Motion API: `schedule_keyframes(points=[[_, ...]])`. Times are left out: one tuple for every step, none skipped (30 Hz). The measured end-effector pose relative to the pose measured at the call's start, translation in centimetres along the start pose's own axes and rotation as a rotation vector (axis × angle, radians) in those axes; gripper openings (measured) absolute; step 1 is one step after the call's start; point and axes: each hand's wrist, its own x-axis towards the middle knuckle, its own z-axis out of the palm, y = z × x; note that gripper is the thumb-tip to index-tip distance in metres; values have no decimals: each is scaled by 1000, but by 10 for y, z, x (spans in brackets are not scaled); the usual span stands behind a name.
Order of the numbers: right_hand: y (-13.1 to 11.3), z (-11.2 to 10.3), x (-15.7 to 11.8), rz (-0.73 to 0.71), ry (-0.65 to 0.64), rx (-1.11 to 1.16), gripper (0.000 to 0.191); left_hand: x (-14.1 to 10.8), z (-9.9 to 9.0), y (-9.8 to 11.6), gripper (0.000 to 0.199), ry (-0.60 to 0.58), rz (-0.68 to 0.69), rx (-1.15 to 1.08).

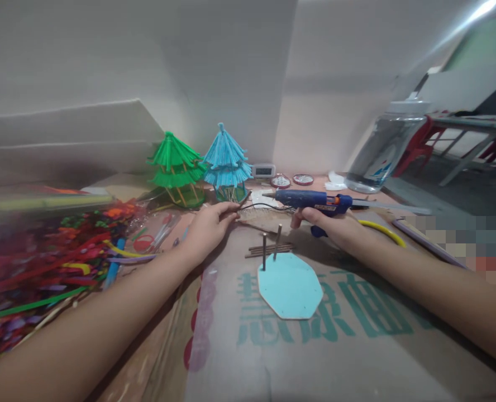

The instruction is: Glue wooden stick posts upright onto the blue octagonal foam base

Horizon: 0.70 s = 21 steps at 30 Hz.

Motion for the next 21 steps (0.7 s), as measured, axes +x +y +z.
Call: schedule_keyframes(points=[[-1,0,-1,-8,-4,-21,50,0,2,-1,24,-7,7,-11],[-1,0,-2,-12,-16,-33,49,-1,3,-2,23,-14,15,-20],[-2,0,-2,-16,-32,-35,48,-1,4,-3,22,-20,23,-26],[-3,1,-3,-17,-47,-27,46,-2,4,-3,22,-23,31,-29],[-4,1,-4,-16,-61,-16,44,-2,4,-3,21,-24,35,-28],[-5,2,-5,-17,-73,-6,42,-3,4,-3,21,-22,37,-25],[-6,2,-6,-23,-82,-2,42,-3,4,-2,21,-19,36,-21],[-7,3,-6,-33,-87,-9,42,-3,3,-2,21,-16,35,-18],[-7,3,-6,-42,-94,-26,43,-4,3,-2,21,-16,35,-17],[-7,3,-6,-48,-104,-47,45,-3,3,-2,21,-18,37,-14],[-7,3,-6,-48,-114,-67,46,-3,3,-2,21,-19,39,-10],[-7,3,-5,-45,-119,-81,48,-3,3,-2,21,-20,41,-3],[-6,3,-5,-38,-120,-88,48,-3,3,-2,21,-19,42,6],[-6,3,-5,-28,-117,-91,49,-3,3,-2,21,-18,42,16],[-5,4,-4,-18,-116,-90,49,-3,4,-2,21,-16,42,27],[-5,4,-4,-9,-116,-87,49,-3,4,-1,21,-16,42,36],[-6,4,-4,0,-121,-87,49,-3,3,-1,21,-18,43,43],[-6,5,-4,10,-127,-90,49,-3,3,0,21,-19,45,50],[-6,5,-4,17,-129,-94,50,-3,3,1,21,-22,47,55],[-6,6,-4,22,-127,-97,51,-4,3,1,21,-25,49,57],[-6,6,-4,25,-119,-98,52,-4,3,2,22,-24,51,60]])
